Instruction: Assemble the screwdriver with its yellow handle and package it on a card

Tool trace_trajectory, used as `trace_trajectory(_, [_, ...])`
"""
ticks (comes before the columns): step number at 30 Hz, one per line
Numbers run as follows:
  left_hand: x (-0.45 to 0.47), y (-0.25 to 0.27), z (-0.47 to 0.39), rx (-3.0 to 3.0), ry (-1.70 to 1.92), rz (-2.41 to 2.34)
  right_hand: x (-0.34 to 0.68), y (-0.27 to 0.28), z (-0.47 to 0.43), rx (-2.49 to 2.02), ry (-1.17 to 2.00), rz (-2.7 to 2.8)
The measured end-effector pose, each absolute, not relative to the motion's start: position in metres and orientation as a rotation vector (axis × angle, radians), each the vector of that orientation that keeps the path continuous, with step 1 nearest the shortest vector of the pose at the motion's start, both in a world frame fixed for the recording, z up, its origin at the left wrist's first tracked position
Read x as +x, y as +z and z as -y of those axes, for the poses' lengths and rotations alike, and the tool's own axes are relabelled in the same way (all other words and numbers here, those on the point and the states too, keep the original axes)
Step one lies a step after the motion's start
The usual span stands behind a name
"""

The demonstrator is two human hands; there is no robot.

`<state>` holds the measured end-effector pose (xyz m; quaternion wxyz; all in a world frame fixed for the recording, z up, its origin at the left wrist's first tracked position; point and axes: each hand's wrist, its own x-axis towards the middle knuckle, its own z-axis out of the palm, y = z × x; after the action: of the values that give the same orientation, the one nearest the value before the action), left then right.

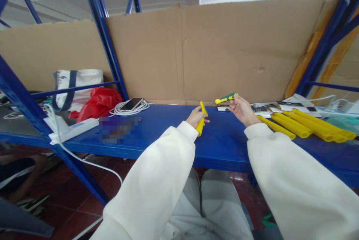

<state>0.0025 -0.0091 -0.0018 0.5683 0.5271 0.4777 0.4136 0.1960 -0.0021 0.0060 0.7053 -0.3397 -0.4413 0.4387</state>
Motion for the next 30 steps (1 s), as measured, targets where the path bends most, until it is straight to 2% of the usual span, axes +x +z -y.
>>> trace_trajectory(10, [0.002, 0.001, 0.012, 1.235, 0.977, -1.119, 0.200, 0.000, -0.008, -0.785, 0.926, 0.954])
trace_trajectory(26, [0.002, -0.002, 0.007, 1.231, 0.988, -1.113, 0.201, 0.007, 0.000, -0.739, 1.154, 0.908])
trace_trajectory(30, [0.002, -0.001, 0.009, 1.225, 0.996, -1.123, 0.198, 0.008, 0.004, -0.767, 1.126, 0.888])
